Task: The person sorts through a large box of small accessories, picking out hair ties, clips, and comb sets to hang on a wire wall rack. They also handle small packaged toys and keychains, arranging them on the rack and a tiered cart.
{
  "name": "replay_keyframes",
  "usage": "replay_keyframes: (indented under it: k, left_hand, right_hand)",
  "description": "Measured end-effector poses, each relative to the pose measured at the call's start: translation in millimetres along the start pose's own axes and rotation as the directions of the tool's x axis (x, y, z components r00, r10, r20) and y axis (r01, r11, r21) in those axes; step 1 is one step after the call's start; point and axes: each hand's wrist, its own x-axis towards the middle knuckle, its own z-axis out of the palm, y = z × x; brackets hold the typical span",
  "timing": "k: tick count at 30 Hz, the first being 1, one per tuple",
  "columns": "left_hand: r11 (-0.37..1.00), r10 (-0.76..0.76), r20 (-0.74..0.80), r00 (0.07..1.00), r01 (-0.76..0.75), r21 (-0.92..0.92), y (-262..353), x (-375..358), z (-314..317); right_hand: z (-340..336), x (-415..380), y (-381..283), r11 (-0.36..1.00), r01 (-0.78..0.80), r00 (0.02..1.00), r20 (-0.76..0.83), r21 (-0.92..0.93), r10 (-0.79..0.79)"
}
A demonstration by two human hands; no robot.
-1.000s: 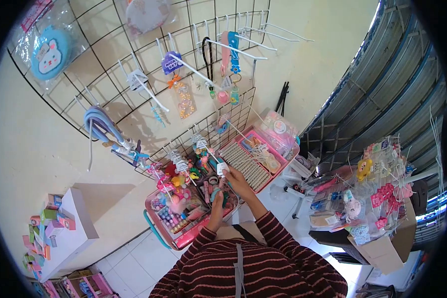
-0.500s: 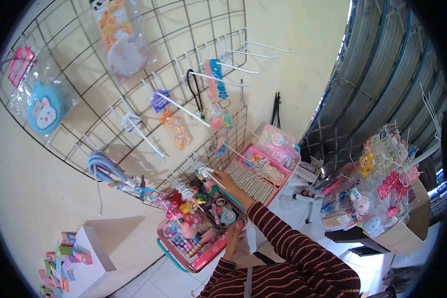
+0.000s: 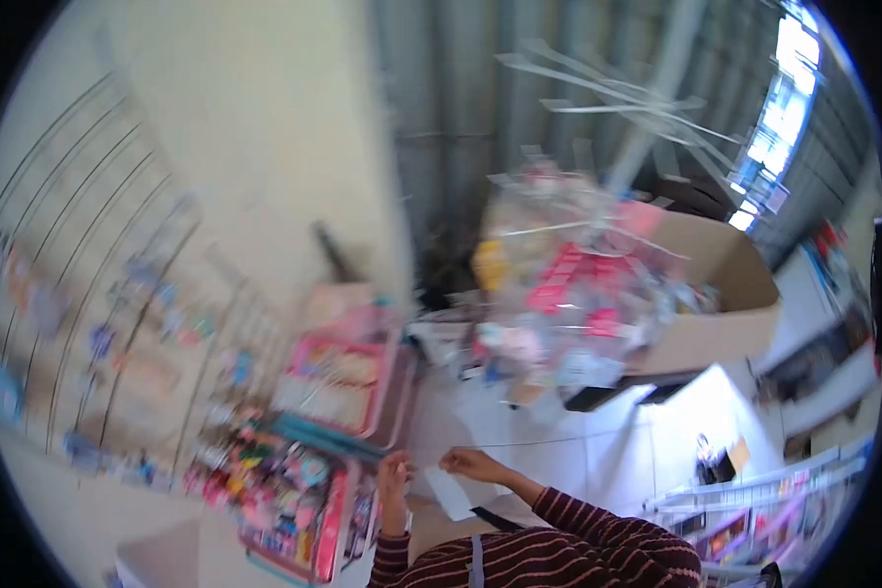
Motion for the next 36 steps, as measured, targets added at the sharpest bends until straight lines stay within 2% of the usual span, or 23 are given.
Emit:
replay_keyframes:
  k: [1, 2, 4, 6, 7, 8, 9, 11, 12, 14, 16, 18, 19, 20, 22, 23, 24, 30, 32, 36]
  left_hand:
    - [1.0, 0.002, 0.17, 0.985, -0.004, 0.014, 3.5, -1.4, 25.7]
    - [1.0, -0.018, 0.258, 0.966, 0.014, 0.019, 2.0, -2.9, 53.1]
    - [0.979, 0.037, 0.527, 0.849, -0.137, 0.153, -5.1, -6.2, 104.7]
    - [0.98, -0.021, 0.676, 0.737, -0.118, 0.159, -16.0, -11.3, 160.3]
    - [0.98, -0.059, 0.733, 0.677, -0.1, 0.17, -22.7, -16.3, 189.6]
    - [0.979, -0.093, 0.78, 0.619, -0.085, 0.184, -27.3, -23.1, 218.4]
    - [0.979, -0.104, 0.807, 0.582, -0.082, 0.185, -28.8, -30.1, 246.3]
    - [0.988, -0.061, 0.907, 0.417, -0.103, 0.113, -31.0, -42.4, 297.7]
    - [0.989, -0.067, 0.918, 0.391, -0.096, 0.114, -35.6, -46.4, 319.5]
    - [0.997, -0.076, 0.945, 0.318, -0.006, 0.082, -49.0, -52.5, 355.7]
    - [0.992, -0.127, 0.953, 0.275, 0.019, 0.127, -64.9, -52.8, 386.0]
    - [0.986, -0.165, 0.959, 0.23, 0.031, 0.163, -71.1, -48.2, 417.7]
    - [0.986, -0.167, 0.966, 0.199, 0.048, 0.161, -70.6, -44.4, 433.7]
    - [0.985, -0.169, 0.971, 0.169, 0.064, 0.16, -69.7, -40.1, 450.6]
    - [0.99, -0.139, 0.977, 0.161, 0.05, 0.132, -72.4, -33.6, 481.6]
    - [0.994, -0.109, 0.979, 0.169, 0.032, 0.105, -70.4, -30.9, 502.8]
    - [0.997, -0.082, 0.98, 0.181, 0.013, 0.081, -66.5, -28.0, 524.5]
    - [0.991, 0.109, 0.949, 0.295, -0.109, -0.08, -31.2, 17.7, 640.7]
    - [0.979, 0.176, 0.928, 0.327, -0.158, -0.13, -30.9, 33.9, 662.0]
    - [0.965, 0.217, 0.888, 0.407, -0.228, -0.131, -22.1, 51.6, 724.8]
  right_hand:
    - [-22.2, -36.2, -8.6, 1.0, -0.019, 0.998, -0.052, 0.0, 0.019]
    - [-42.8, -69.7, -7.6, 0.999, -0.041, 0.994, -0.1, 0.006, 0.041]
    - [-83.3, -127.2, 10.6, 0.999, -0.044, 0.95, -0.31, 0.024, 0.05]
    - [-109.9, -185.4, 27.8, 0.998, -0.049, 0.872, -0.486, 0.049, 0.066]
    - [-123.2, -213.9, 34.2, 0.988, -0.001, 0.776, -0.623, 0.154, 0.097]
    - [-135.4, -241.7, 39.1, 0.968, 0.068, 0.666, -0.733, 0.242, 0.137]
    - [-145.7, -267.6, 41.0, 0.966, 0.074, 0.631, -0.761, 0.249, 0.148]
    - [-161.6, -312.2, 40.8, 0.961, 0.113, 0.396, -0.899, 0.252, 0.189]
    - [-167.1, -329.7, 41.0, 0.96, 0.115, 0.37, -0.908, 0.256, 0.198]
    - [-173.5, -357.4, 42.6, 0.939, 0.239, 0.19, -0.96, 0.249, 0.207]
    - [-177.9, -373.1, 45.4, 0.919, 0.293, 0.127, -0.964, 0.263, 0.235]
    - [-186.2, -381.7, 45.3, 0.891, 0.384, 0.012, -0.966, 0.242, 0.257]
    - [-192.1, -386.5, 55.1, 0.89, 0.382, 0.041, -0.966, 0.25, 0.254]
    - [-204.8, -388.6, 55.3, 0.892, 0.383, 0.023, -0.968, 0.24, 0.25]
    - [-228.2, -389.0, 51.2, 0.909, 0.392, -0.089, -0.978, 0.139, 0.188]
    - [-245.5, -393.5, 57.1, 0.904, 0.403, -0.02, -0.986, 0.145, 0.167]
    - [-264.7, -395.8, 56.1, 0.904, 0.402, -0.024, -0.985, 0.145, 0.169]
    - [-408.2, -413.1, 1.5, 0.927, 0.339, -0.121, -0.985, -0.158, -0.124]
    - [-453.1, -421.0, -8.0, 0.926, 0.329, -0.113, -0.981, -0.188, -0.158]
    - [-543.4, -430.7, -26.8, 0.935, 0.15, -0.049, -0.947, -0.321, -0.317]
